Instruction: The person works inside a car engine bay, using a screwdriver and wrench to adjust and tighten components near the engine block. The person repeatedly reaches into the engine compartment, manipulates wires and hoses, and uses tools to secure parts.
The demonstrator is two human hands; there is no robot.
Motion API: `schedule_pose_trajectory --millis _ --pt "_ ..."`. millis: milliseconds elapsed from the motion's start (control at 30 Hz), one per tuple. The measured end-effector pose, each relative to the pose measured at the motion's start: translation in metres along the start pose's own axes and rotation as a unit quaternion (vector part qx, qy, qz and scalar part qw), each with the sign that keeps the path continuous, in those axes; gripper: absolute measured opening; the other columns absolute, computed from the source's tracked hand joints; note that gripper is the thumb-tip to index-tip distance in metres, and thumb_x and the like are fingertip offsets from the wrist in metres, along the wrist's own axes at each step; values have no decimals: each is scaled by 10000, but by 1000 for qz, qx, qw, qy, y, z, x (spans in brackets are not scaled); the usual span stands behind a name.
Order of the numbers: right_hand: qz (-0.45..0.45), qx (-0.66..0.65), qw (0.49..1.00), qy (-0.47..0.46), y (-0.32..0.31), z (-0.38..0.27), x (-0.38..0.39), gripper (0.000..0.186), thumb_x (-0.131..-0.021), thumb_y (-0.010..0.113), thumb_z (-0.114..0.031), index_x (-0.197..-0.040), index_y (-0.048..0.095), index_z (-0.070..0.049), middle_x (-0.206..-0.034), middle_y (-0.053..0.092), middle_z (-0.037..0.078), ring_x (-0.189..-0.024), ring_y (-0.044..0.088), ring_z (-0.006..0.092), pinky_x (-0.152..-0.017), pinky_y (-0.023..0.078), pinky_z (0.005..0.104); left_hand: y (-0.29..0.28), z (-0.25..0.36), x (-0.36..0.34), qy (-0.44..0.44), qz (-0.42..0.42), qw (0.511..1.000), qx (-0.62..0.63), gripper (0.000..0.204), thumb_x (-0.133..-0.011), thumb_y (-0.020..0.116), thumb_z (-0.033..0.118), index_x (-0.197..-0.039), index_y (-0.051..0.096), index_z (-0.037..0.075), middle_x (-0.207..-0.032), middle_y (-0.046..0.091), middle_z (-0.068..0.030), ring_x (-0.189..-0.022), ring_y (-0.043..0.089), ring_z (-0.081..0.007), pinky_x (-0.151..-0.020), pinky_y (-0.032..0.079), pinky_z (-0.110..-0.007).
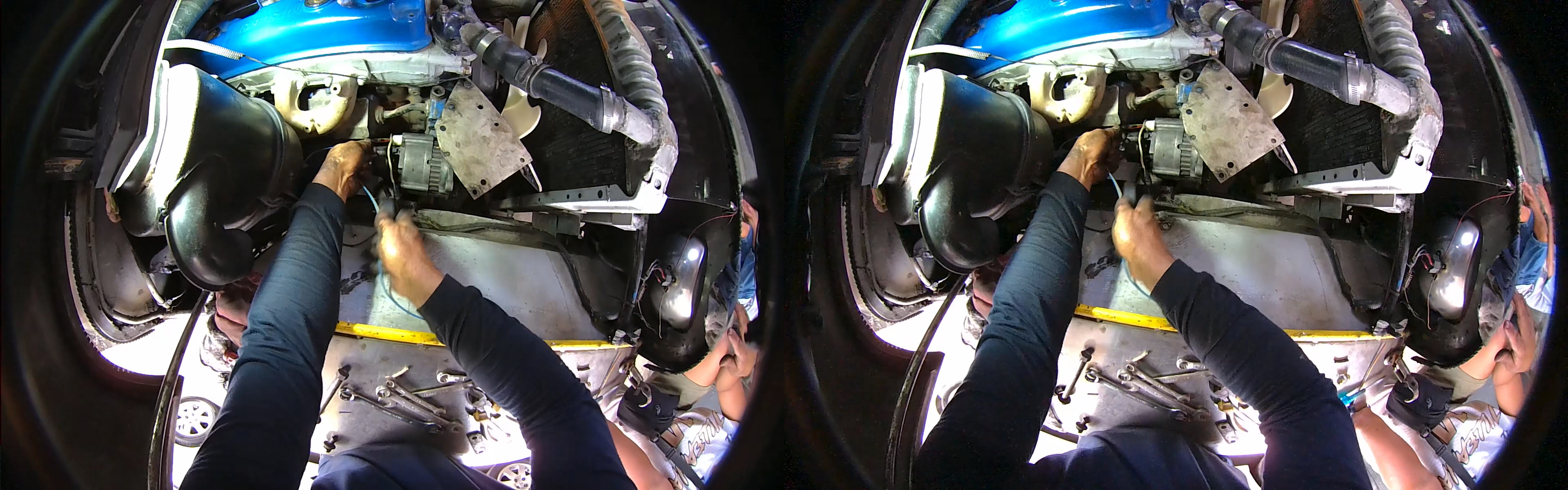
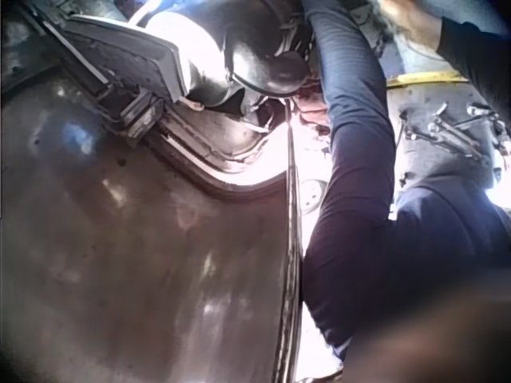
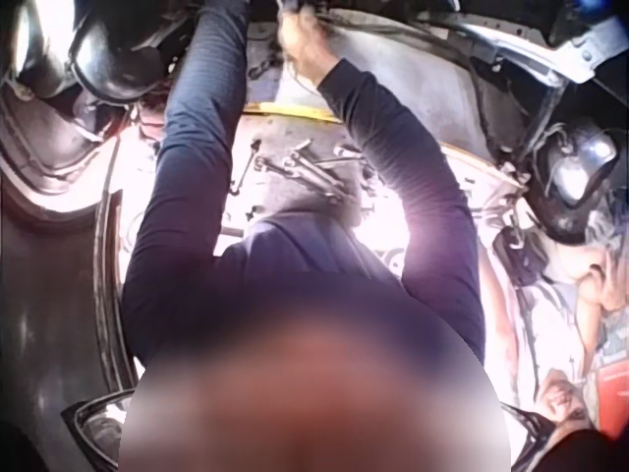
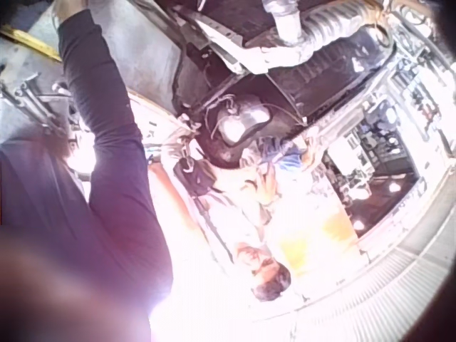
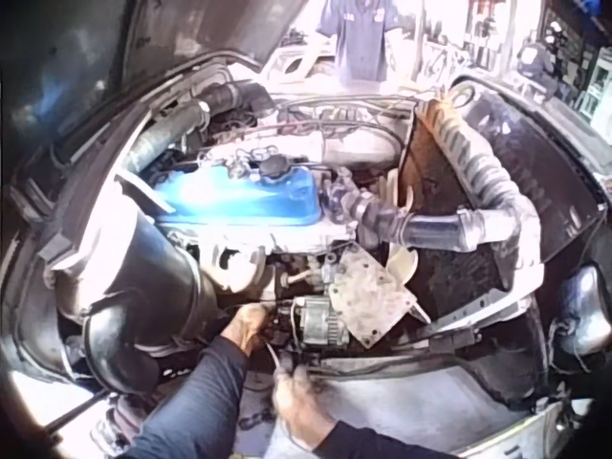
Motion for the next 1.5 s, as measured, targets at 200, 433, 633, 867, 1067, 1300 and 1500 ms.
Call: schedule_pose_trajectory --millis 200,433,633,867,1067,1300,1500 --pt "84 95 974 -190 -33 -78 -70 440 -948 561 -276 -1162 552 108 -1093 623 371 -1013 595 551 -949 476 500 -3 73 43 209 103 855 -464 260 -756 716 96 -1014 683 85 -937 738 -141 -922 722 -301 -786 571 -398" --pt "3 345 824 -449 -15 -111 -77 166 -914 579 -84 -1040 637 8 -1130 620 282 -990 639 452 -858 527 469 4 74 39 158 97 846 -500 453 -662 810 52 -1084 647 83 -977 735 -157 -949 721 -301 -823 567 -384" --pt "-37 267 859 -436 -20 -108 -89 141 -899 571 -40 -1013 644 1 -1110 630 244 -967 643 415 -852 530 438 -25 67 53 105 87 964 -228 235 -926 568 163 -1115 663 60 -926 707 -135 -841 678 -276 -716 535 -386" --pt "-88 303 865 -390 -12 -107 -84 178 -923 527 -75 -1010 664 -2 -1089 641 230 -1001 644 394 -889 519 434 -26 27 80 -69 84 902 417 251 -858 604 119 -1099 662 78 -841 622 -47 -685 558 -166 -569 459 -367" --pt "-61 466 748 -468 3 -105 -75 205 -936 526 -107 -1033 673 -3 -1113 641 254 -1072 627 413 -956 504 453 -45 28 69 -32 166 978 119 284 -855 628 153 -1075 667 -23 -939 692 -123 -785 618 -235 -724 487 -366" --pt "-140 284 892 -323 -3 -78 -108 226 -973 456 -228 -1028 620 -82 -877 554 48 -719 521 169 -609 461 334 -47 32 59 -14 150 970 192 207 -856 672 170 -1024 716 57 -875 657 -41 -734 615 -176 -660 515 -324" --pt "-120 293 884 -343 -10 -89 -91 204 -944 476 -166 -1016 620 -41 -902 576 94 -793 553 223 -680 484 382 -36 35 72 -98 57 941 318 312 -764 720 33 -1067 642 39 -846 631 -57 -674 584 -195 -587 496 -343"
Point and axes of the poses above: each hand's wrist, its own x-axis away from the middle knuckle, its own y-axis out of the palm, z = x × y, the point moved 10 cm from there along -x, towards the middle knuckle
